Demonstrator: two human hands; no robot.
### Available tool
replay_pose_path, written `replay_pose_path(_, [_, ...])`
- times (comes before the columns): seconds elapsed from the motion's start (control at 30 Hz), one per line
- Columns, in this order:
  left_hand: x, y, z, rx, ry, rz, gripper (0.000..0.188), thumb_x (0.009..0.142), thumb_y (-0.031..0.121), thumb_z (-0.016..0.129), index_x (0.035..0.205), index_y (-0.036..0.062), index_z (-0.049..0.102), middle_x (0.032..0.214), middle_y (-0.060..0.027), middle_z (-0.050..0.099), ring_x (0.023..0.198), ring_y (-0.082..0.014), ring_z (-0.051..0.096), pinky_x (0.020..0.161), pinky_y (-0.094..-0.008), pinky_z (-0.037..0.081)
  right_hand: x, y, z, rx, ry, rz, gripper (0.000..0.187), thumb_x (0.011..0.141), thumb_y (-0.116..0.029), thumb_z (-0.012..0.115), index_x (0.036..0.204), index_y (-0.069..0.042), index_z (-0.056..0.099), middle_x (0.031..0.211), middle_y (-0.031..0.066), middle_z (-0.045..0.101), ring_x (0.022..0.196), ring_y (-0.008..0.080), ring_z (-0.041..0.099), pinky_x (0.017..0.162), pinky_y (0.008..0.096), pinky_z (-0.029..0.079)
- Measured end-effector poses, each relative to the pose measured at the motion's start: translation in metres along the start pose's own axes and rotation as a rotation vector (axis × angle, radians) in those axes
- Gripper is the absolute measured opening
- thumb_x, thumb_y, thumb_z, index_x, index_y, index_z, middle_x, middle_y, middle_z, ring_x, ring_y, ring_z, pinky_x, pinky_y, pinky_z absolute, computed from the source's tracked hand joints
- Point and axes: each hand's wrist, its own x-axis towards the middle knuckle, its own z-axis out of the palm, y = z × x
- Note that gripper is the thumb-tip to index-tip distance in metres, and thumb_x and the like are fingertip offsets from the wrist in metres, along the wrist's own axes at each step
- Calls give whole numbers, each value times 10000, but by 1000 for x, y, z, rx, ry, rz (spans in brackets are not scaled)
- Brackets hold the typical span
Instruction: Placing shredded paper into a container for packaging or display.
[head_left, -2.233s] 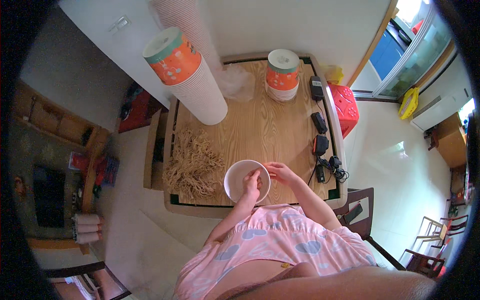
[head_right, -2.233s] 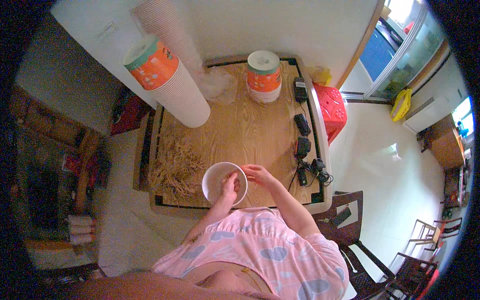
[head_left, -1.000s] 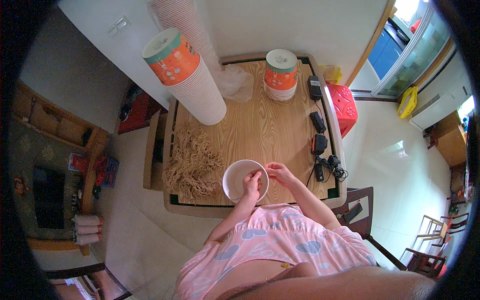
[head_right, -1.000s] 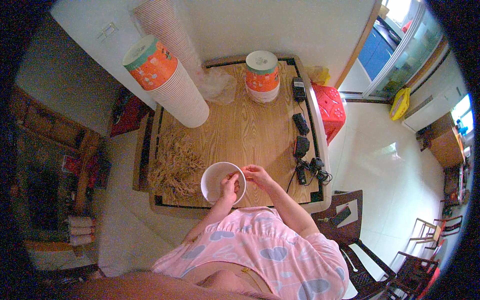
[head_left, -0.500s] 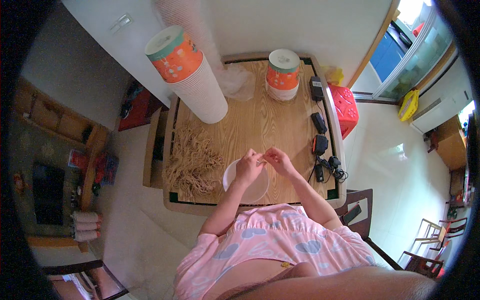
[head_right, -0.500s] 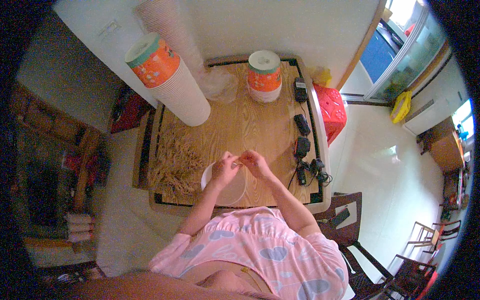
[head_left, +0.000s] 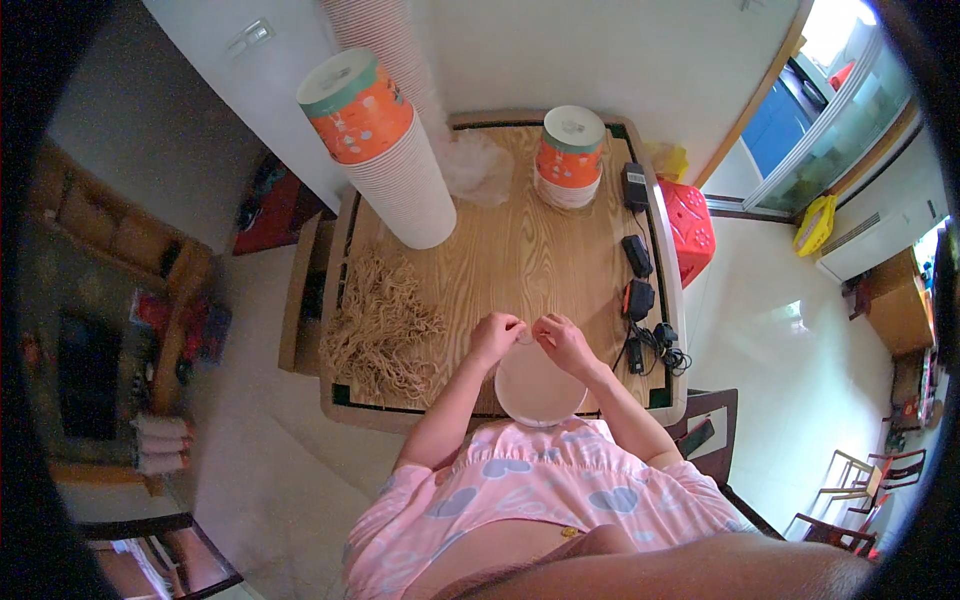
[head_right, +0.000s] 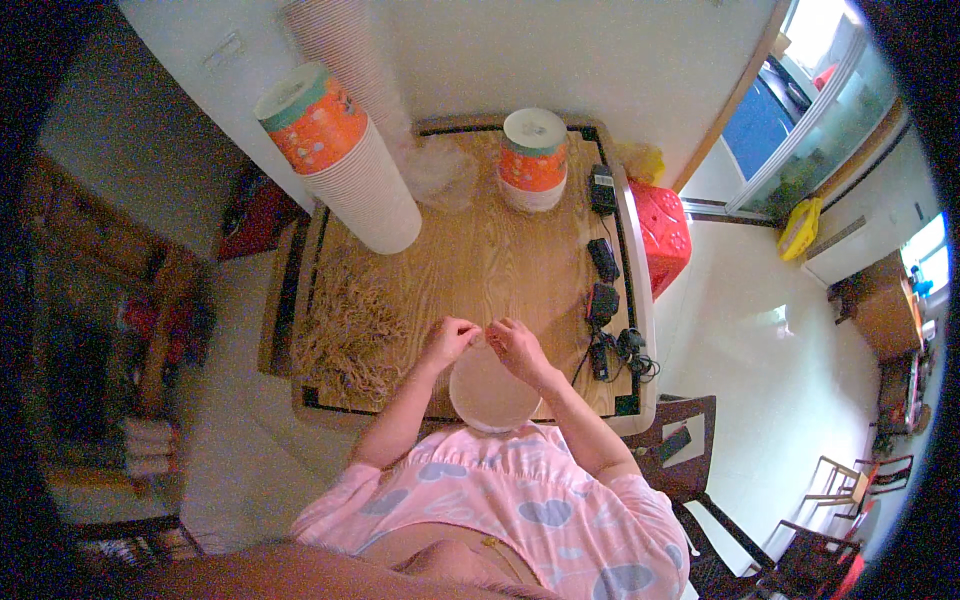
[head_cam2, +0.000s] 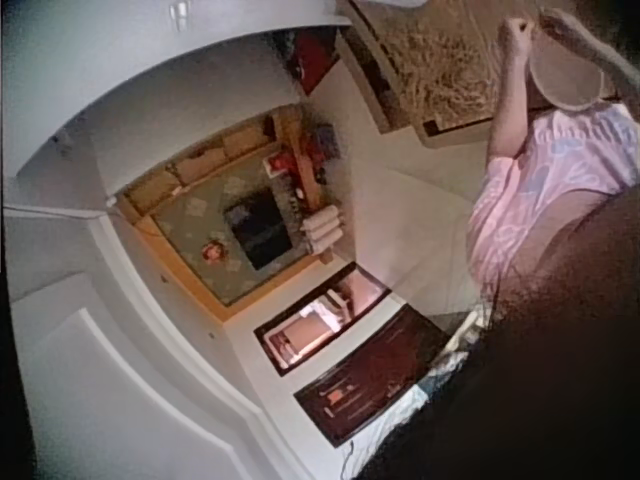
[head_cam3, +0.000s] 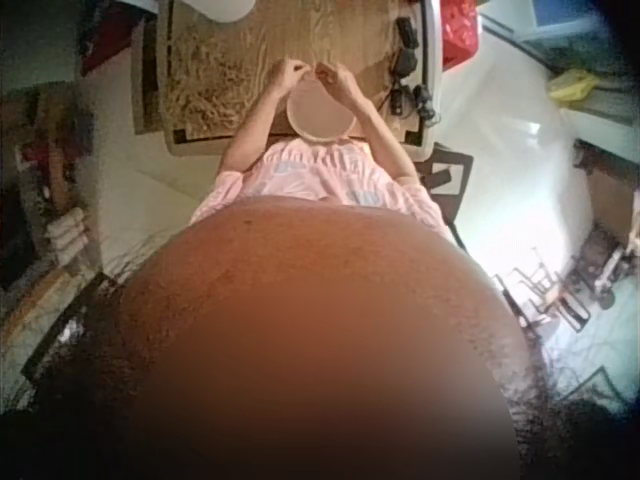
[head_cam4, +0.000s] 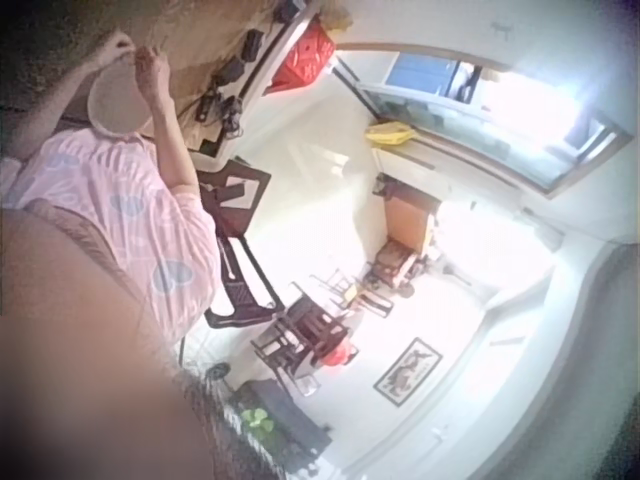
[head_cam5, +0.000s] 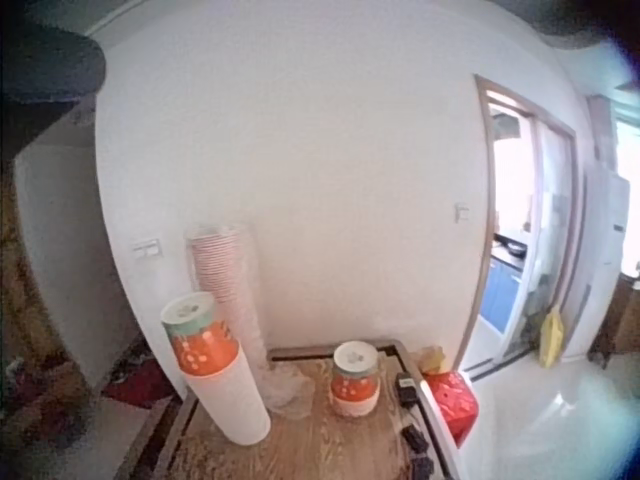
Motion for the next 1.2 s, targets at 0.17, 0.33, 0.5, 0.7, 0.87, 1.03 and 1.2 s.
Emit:
replay_pose_path(0.17, [1,-18,28,-556,166,-68,240,833,238,557,753,36,659,573,-32,587,543,-81,531,500,-265,414,-4,-24,-4,-3,117,-91,200,698,-97,643,874,-76,549,881,94,543,867,288,523,761,390,423])
replay_pose_path(0.33, [-5,6,25,-754,221,-81,259,851,242,548,781,25,672,598,-27,598,566,-72,535,521,-245,421,0,-15,11,-116,122,-85,192,696,-106,657,860,-64,565,858,91,552,854,295,529,750,398,432])
replay_pose_path(0.5, [-8,8,20,-694,228,-57,260,849,250,555,812,24,677,628,-35,614,598,-73,554,554,-236,441,6,-7,22,174,170,44,90,784,-74,591,845,-15,562,783,103,590,743,211,594,655,307,479])
replay_pose_path(0.7, [-11,-4,26,-911,236,-138,241,848,242,558,823,37,681,588,5,561,534,-55,494,489,-219,398,16,-22,21,315,179,222,107,795,-64,602,860,-8,538,786,102,581,737,151,577,668,266,468])
replay_pose_path(0.87, [-9,-15,30,-1127,224,-160,228,847,270,567,828,65,663,667,18,581,536,-53,500,460,-197,384,11,-22,25,191,77,24,160,751,-57,642,863,-21,534,819,92,562,735,163,561,672,261,463])
replay_pose_path(1.03, [-2,-18,41,-1190,311,-156,220,844,235,575,795,35,653,677,1,596,541,-82,522,455,-215,396,16,-29,22,149,9,-27,215,733,-63,655,925,-31,565,849,80,561,752,173,556,674,278,467])
replay_pose_path(1.2, [-1,-29,47,-501,340,-77,255,802,280,607,745,37,660,605,-58,559,468,-126,493,430,-279,381,27,-24,25,356,163,143,219,735,-77,658,942,-48,593,867,79,570,750,174,559,664,282,462])
